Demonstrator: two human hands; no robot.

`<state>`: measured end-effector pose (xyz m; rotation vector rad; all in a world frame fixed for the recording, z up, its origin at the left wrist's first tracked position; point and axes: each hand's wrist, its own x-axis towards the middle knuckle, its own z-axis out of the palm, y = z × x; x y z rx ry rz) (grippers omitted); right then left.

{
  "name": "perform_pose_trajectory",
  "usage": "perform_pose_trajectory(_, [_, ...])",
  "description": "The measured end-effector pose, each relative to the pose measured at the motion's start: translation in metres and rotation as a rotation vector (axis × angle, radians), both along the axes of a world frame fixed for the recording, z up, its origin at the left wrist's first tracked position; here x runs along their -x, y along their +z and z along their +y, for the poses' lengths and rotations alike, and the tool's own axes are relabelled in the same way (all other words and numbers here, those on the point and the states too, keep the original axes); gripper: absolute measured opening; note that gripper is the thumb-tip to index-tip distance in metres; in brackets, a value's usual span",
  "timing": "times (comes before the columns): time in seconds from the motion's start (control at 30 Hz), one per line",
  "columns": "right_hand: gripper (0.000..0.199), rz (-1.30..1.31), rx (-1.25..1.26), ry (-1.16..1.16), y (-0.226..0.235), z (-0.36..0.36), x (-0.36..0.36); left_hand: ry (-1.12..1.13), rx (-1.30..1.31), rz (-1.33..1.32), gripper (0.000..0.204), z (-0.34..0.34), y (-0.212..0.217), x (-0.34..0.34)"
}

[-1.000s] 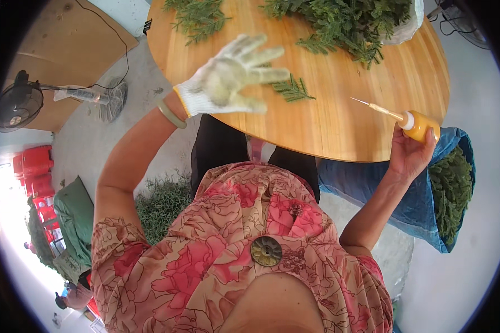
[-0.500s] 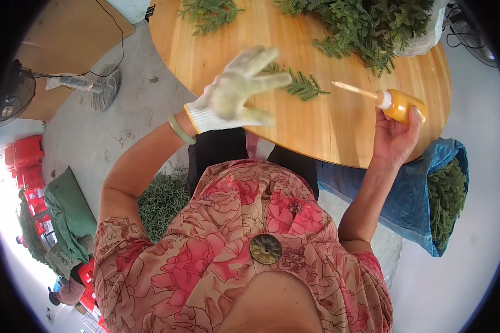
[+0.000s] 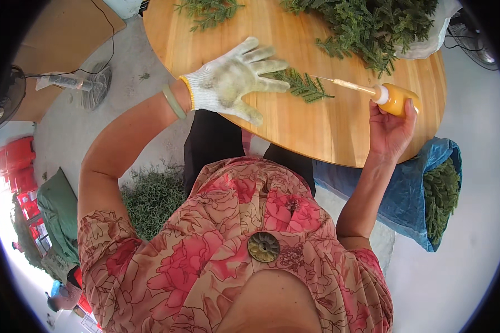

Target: Applying a liquid from a squeeze bottle to small cedar or cypress branches.

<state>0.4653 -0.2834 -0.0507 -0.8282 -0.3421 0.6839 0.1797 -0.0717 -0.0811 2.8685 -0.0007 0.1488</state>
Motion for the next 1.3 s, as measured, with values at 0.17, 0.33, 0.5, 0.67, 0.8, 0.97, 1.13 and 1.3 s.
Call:
perform_pose_trajectory(0.17, [0.036,-0.056,0.036,-0.041,-0.002,0.005,0.010,0.033,0.105,-0.019,0.089,-0.006,-0.002,-0.001])
perform_pose_trajectory(0.33, [0.027,-0.312,0.101,-0.158,-0.004,0.010,0.027,0.064,-0.145,-0.031,0.089,-0.010,0.003,-0.001])
perform_pose_trajectory(0.5, [0.026,-0.425,0.070,-0.208,-0.001,0.014,0.043,0.063,-0.161,-0.066,0.091,-0.010,0.003,0.000])
perform_pose_trajectory(0.67, [0.029,-0.635,0.121,-0.245,0.010,0.017,0.059,0.057,-0.162,-0.076,0.095,-0.009,0.003,-0.001])
perform_pose_trajectory(0.8, [0.039,-0.696,0.154,-0.264,0.014,0.020,0.066,0.048,-0.149,-0.089,0.097,-0.008,0.003,-0.001])
perform_pose_trajectory(0.97, [0.043,-0.664,0.129,-0.234,0.014,0.025,0.067,0.044,-0.151,-0.083,0.097,-0.009,0.006,-0.001])
perform_pose_trajectory(1.13, [0.044,-0.666,0.150,-0.238,0.014,0.027,0.069,0.035,-0.149,-0.102,0.098,-0.007,0.004,-0.003])
perform_pose_trajectory(1.3, [0.042,-0.684,0.147,-0.222,0.017,0.028,0.072,0.055,-0.179,-0.069,0.095,-0.006,0.003,-0.002])
